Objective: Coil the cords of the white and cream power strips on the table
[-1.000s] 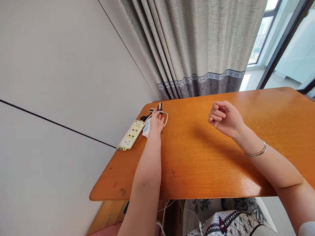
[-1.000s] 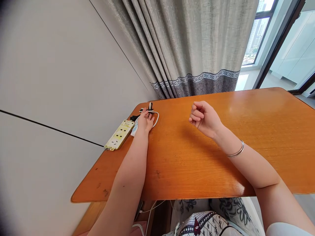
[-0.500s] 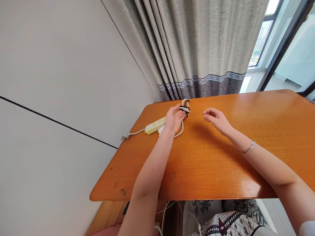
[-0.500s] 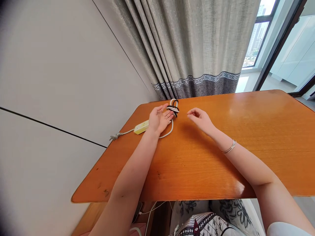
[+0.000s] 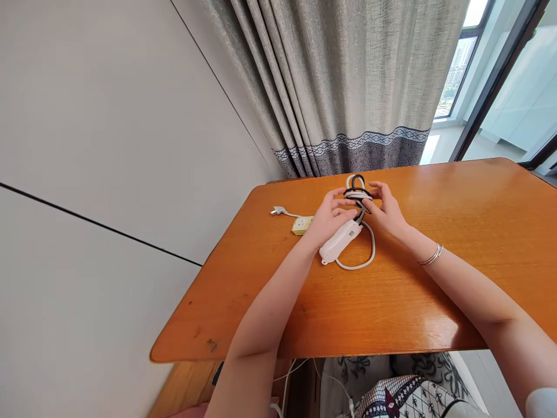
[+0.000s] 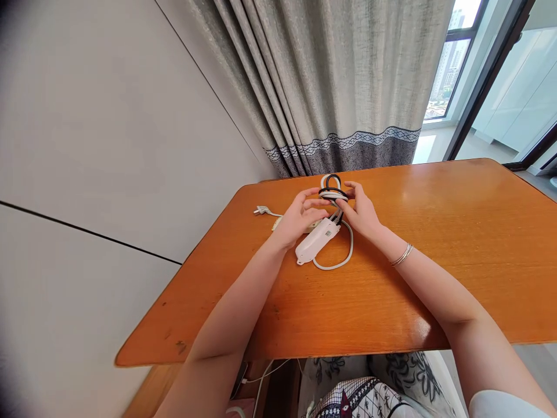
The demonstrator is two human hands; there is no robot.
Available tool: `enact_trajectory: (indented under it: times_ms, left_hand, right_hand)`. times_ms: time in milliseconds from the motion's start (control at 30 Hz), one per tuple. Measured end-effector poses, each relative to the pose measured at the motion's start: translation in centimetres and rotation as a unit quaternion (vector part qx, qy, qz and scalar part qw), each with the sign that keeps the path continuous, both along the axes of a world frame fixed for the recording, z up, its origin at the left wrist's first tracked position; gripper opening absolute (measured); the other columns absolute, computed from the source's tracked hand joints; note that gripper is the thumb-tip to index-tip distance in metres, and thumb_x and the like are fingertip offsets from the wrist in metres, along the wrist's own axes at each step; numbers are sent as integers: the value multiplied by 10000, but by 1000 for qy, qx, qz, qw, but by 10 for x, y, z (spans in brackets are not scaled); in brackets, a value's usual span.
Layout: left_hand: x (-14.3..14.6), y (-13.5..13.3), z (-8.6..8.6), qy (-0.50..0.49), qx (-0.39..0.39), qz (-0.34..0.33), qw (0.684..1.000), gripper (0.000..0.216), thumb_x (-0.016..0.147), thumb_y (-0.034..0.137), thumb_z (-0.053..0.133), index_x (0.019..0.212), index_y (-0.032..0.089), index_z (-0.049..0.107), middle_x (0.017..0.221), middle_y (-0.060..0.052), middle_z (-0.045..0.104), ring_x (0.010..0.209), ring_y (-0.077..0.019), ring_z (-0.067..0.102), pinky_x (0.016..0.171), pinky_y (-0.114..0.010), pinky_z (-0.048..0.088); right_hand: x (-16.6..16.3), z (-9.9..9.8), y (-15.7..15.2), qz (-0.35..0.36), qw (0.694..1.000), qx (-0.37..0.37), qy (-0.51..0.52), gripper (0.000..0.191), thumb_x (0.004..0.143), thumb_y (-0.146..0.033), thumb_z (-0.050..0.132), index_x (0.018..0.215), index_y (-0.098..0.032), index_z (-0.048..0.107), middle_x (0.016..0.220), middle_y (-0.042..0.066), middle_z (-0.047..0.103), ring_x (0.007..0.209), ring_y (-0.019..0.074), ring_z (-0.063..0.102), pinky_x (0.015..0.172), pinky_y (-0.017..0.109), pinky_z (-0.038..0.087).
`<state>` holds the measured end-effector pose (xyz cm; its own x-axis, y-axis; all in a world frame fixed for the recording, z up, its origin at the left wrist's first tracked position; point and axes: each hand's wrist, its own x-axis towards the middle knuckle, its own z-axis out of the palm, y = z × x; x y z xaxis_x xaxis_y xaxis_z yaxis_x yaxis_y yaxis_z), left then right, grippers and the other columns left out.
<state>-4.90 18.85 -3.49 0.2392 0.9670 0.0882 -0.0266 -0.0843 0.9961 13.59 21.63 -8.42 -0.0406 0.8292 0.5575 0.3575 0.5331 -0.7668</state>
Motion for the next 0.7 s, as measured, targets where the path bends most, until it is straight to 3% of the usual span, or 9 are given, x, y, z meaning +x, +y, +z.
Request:
enact_trajectory:
  times_ms: [100,167,233,333,467,533,700]
  left_hand:
    - [-4,5,-8,130,132,87,979,681,656,241,811,1278,250,533,1113,-70,619,924,-202,656,915,-402,512]
    - [-6,7,-11,207,217,118,947,708,661,224,818,1310,258,538,1322,-111,555,1186,-271,590,1051,-436,453]
    - [-8,8,-12,262,263,101,923,777,678,241,824,1382,266,497,1531,-125,412,1416,-316,411,1168,-464,343]
    - [-11,11,-13,298,280,55,911,865,717,292,817,1478,265,406,1630,-121,303,1512,-310,273,1223,-465,263]
    - [-16,15,-13,309,297,41,902,872,720,307,825,1490,243,423,1602,-120,375,1491,-304,330,1231,-440,266]
    - [-18,16,-11,313,302,41,899,865,706,300,836,1478,249,450,1576,-108,425,1471,-305,369,1229,-440,278]
    - [-24,18,-7,339,316,17,886,803,716,255,804,1455,247,492,1533,-91,488,1433,-299,434,1220,-458,306]
  right_hand:
    - [1,-1,2,25,999,7,-33,339,895,-394,563,1171,-197,582,1150,133,682,1031,260,626,947,453,469]
    - [1,0,1,35,998,15,-50,302,898,-397,560,1119,-201,620,1134,128,692,1014,266,628,950,465,467]
    - [0,2,-1,48,997,22,-60,285,900,-407,567,1085,-201,636,1084,117,701,984,264,632,931,461,476]
    - [1,4,-4,90,992,36,-81,275,903,-408,577,1073,-201,640,1064,107,698,988,258,633,932,446,481]
    - [2,5,-6,125,986,47,-99,297,913,-403,576,1105,-183,630,1076,116,689,1008,257,636,943,446,486]
    - [3,4,-7,128,986,44,-98,386,921,-420,575,1218,-175,591,1099,124,683,1024,258,639,951,453,491]
    - [5,5,-9,134,982,57,-117,601,944,-480,543,1470,-213,430,1408,181,530,1205,287,582,976,471,514]
